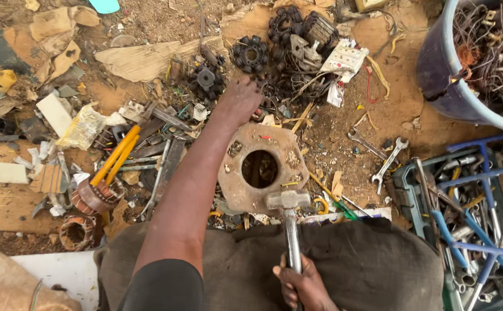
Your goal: The person uses a hammer to break apart a motor stator core on a metal anvil, then uses pliers and a screwdriver to extract copper wire from the core. The extracted copper is placed into a bucket.
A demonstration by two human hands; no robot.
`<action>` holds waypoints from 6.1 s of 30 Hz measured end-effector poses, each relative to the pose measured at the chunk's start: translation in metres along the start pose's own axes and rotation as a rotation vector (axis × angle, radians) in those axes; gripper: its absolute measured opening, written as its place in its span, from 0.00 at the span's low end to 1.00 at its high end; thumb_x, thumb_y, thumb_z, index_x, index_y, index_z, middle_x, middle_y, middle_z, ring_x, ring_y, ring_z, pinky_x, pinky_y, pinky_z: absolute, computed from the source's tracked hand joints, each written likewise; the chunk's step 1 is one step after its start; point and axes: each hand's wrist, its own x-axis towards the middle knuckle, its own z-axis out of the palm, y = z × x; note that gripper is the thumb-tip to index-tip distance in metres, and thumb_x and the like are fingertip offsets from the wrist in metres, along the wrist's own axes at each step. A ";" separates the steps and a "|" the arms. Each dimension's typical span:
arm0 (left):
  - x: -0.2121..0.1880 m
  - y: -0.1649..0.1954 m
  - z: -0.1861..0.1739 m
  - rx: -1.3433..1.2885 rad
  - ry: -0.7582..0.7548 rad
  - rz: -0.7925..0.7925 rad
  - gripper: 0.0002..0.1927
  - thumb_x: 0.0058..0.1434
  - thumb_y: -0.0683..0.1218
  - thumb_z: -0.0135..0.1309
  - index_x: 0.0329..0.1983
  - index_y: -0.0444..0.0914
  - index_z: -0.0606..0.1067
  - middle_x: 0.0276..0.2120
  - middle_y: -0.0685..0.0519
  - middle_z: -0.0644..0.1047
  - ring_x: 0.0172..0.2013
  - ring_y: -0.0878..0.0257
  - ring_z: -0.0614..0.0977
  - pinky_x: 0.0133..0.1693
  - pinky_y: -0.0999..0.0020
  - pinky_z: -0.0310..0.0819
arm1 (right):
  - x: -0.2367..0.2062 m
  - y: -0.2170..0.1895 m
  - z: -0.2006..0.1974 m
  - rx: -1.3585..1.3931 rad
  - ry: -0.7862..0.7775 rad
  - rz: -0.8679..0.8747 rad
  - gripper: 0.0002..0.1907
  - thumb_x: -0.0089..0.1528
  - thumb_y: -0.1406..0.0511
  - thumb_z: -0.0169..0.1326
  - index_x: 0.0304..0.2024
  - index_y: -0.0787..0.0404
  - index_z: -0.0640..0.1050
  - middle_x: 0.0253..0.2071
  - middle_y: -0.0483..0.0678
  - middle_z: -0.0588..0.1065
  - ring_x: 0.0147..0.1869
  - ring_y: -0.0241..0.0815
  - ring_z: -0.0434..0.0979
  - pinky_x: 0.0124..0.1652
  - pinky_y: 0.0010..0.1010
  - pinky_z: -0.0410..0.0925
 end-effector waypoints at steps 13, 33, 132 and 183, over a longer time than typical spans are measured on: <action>-0.140 0.014 -0.001 -0.540 0.579 -0.270 0.10 0.69 0.48 0.56 0.48 0.38 0.78 0.52 0.44 0.75 0.53 0.50 0.79 0.55 0.52 0.75 | -0.011 -0.007 0.022 -0.040 -0.019 -0.139 0.12 0.58 0.74 0.57 0.38 0.59 0.69 0.17 0.42 0.61 0.13 0.33 0.57 0.14 0.28 0.52; -0.167 0.063 0.048 -0.430 0.539 -0.458 0.25 0.62 0.58 0.62 0.52 0.36 0.75 0.44 0.46 0.76 0.44 0.55 0.77 0.50 0.53 0.69 | -0.017 -0.008 0.036 -0.107 0.039 -0.168 0.10 0.59 0.72 0.57 0.38 0.61 0.69 0.17 0.40 0.60 0.13 0.31 0.56 0.13 0.27 0.53; -0.246 0.062 0.059 -2.389 0.493 -0.346 0.06 0.68 0.50 0.58 0.39 0.45 0.79 0.32 0.57 0.82 0.34 0.63 0.83 0.36 0.64 0.80 | -0.161 0.000 0.087 0.053 -0.261 -0.497 0.21 0.69 0.68 0.44 0.62 0.74 0.69 0.55 0.65 0.76 0.59 0.55 0.79 0.58 0.48 0.72; -0.270 0.089 -0.023 -1.504 0.243 0.211 0.21 0.65 0.53 0.59 0.58 0.40 0.78 0.54 0.51 0.82 0.57 0.59 0.82 0.59 0.62 0.74 | -0.054 -0.068 0.103 -0.636 0.278 -0.932 0.25 0.58 0.67 0.64 0.59 0.63 0.78 0.40 0.46 0.81 0.35 0.29 0.76 0.30 0.18 0.71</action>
